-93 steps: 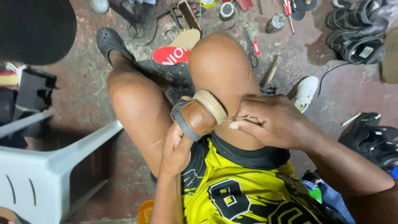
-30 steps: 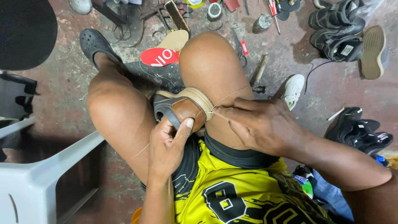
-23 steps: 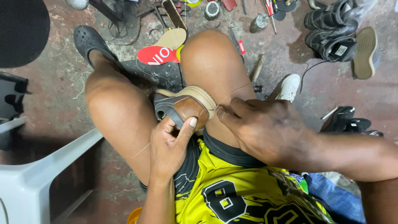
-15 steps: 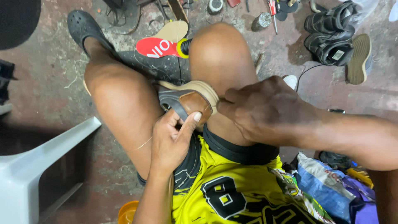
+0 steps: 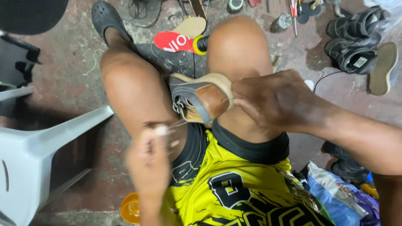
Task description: The person stitches the sole of a shoe using a needle and thread, pulling the thread through the material and securing it.
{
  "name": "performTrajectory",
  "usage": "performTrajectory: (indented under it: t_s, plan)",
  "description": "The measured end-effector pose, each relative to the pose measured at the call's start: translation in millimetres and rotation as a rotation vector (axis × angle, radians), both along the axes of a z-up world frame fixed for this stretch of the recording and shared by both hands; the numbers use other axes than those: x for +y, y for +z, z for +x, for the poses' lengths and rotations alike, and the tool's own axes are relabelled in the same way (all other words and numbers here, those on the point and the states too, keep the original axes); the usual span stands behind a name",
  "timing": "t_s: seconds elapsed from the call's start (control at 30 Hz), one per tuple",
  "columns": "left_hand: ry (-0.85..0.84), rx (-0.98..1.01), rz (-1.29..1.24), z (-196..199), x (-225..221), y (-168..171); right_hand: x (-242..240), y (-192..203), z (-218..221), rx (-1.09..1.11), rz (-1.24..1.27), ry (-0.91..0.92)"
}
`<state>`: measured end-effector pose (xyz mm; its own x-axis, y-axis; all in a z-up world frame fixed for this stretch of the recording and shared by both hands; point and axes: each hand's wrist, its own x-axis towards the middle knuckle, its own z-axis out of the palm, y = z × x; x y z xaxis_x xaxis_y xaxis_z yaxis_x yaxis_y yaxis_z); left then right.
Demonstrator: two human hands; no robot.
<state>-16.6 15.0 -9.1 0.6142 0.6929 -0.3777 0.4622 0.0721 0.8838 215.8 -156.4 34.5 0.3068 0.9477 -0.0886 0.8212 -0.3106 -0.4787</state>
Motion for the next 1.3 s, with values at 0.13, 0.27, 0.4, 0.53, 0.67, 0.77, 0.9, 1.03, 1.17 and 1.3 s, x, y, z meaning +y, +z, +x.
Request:
performTrajectory:
  t_s: [0.13,0.27,0.4,0.53,0.67,0.77,0.9,1.03,1.17,1.3]
  plan:
    - [0.072,0.139,0.627,-21.4,20.1,28.2,-8.4,3.0,8.6,-0.027,-0.215,-0.113]
    - [-0.234,0.006,1.077,-0.4,12.2,31.6,-20.8,10.9,17.7,0.039,-0.151,-0.135]
    - [-0.351,-0.121,0.781,7.8,-3.8,5.2,-28.2,12.4,23.6,0.159,-0.169,-0.197]
    - [-0.211,-0.145,0.311,-17.4,4.0,-12.7,-34.0,7.5,29.6,0.338,-0.185,-0.303]
    - [-0.040,-0.676,-0.573,-21.2,1.2,-15.5,-31.2,4.9,23.4,0.281,-0.097,-0.247]
    - [-0.065,-0.648,-0.780,8.9,-10.2,-19.3,-26.2,6.8,18.9,0.245,-0.095,-0.207]
    - [-0.259,-0.310,-0.038,49.1,-23.6,-26.3,-21.2,9.7,11.4,0.060,-0.026,-0.099]
    - [-0.413,-0.246,0.241,62.0,-30.4,-44.1,-17.6,9.7,1.8,0.009,-0.005,-0.054]
    - [-0.435,-0.185,-0.076,62.3,-21.1,-57.3,-13.4,3.8,-4.3,-0.004,0.001,-0.022]
    - [-0.462,-0.280,-0.265,61.9,-12.5,-54.7,-12.9,3.0,-5.6,-0.040,0.099,0.076]
